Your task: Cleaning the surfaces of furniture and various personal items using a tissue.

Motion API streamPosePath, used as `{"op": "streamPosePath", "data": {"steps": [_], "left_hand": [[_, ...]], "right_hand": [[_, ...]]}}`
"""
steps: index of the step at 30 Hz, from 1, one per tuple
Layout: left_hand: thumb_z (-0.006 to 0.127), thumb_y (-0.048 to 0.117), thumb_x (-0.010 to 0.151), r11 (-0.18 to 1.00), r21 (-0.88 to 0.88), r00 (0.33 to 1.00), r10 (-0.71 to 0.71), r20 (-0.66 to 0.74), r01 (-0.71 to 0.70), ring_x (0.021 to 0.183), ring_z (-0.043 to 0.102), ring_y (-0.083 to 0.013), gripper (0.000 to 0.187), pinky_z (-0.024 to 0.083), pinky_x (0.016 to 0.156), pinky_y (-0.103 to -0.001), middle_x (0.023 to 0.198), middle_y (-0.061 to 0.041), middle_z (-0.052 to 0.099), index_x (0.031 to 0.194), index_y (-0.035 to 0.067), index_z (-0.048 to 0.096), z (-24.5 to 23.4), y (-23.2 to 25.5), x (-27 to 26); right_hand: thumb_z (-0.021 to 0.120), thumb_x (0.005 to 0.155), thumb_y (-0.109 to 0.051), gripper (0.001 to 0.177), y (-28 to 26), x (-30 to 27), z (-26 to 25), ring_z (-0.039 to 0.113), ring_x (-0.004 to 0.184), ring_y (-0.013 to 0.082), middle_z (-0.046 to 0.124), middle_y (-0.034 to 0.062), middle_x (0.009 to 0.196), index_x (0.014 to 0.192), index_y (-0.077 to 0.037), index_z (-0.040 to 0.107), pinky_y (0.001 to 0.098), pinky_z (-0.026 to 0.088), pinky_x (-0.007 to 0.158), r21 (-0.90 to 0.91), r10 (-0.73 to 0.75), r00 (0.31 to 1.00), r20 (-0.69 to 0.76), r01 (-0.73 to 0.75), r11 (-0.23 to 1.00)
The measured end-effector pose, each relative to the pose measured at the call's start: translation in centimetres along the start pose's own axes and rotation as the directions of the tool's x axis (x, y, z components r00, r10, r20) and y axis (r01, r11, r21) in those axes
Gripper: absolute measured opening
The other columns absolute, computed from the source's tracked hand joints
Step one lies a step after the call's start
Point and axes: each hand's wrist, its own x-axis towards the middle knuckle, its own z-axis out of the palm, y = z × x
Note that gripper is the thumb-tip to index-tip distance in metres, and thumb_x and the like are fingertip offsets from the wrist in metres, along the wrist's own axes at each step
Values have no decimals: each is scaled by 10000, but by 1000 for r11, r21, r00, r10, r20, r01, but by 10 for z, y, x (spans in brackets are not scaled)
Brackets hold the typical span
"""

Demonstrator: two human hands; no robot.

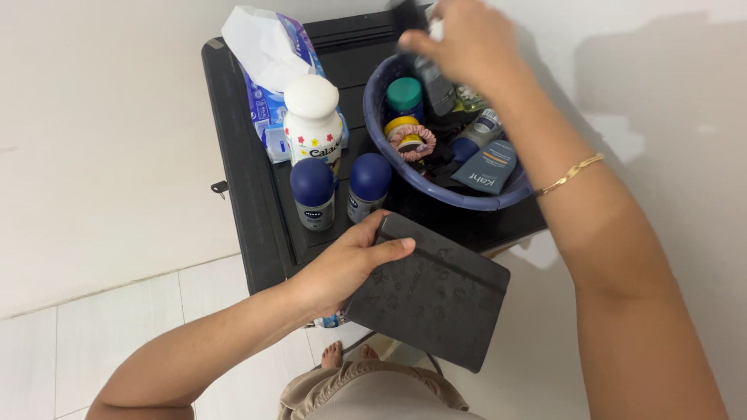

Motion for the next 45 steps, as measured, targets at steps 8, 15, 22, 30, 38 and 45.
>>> {"op": "streamPosePath", "data": {"steps": [8,15,22,30,38,45], "left_hand": [[645,213,953,989,-144,1000,-11,7,12,1140,639,-149,461,515,992,-315,1233,-89,680,1349,5,533,0,-3,-3],[625,207,954,981,-177,997,-78,-9,75,1107,650,-141,389,533,964,-327,1197,-70,689,1293,28,556,4,1,-5],[633,203,959,980,-189,998,-47,48,56,1112,641,-179,406,532,956,-348,1206,-110,677,1298,-1,544,1,-5,-4],[637,223,940,990,-136,999,-47,16,48,1204,600,-147,528,466,1037,-316,1280,-86,668,1411,31,494,-1,-4,-5],[639,230,942,991,-128,999,-34,18,36,1211,588,-149,520,466,1037,-322,1284,-86,656,1401,23,507,0,-1,-6],[617,196,962,966,-254,999,-52,2,51,1094,662,-166,437,542,950,-338,1223,-105,675,1345,5,528,1,3,-9]], "right_hand": [[667,1042,-342,405,-48,-60,-83,658,948,326,678,153,1186,1283,-20,615,436,513,809,139,-12,1000,1,12,990],[464,902,28,310,-58,-157,-145,581,997,67,624,11,1124,1200,-48,506,260,485,884,606,166,980,112,-200,770],[748,887,-27,195,-9,-143,-96,684,753,282,717,191,893,1080,-36,776,396,539,728,54,170,962,212,-185,981],[661,851,-78,331,-64,-123,-117,676,561,321,750,165,756,1117,-215,802,409,553,629,77,152,786,599,-246,966],[646,830,-5,388,1,-109,-63,675,654,303,726,191,780,1133,-171,822,382,534,736,-54,85,895,438,-68,996],[558,923,-39,294,-46,-147,-120,626,691,187,780,72,959,1108,-130,768,325,474,608,391,5,945,326,-139,910]]}}
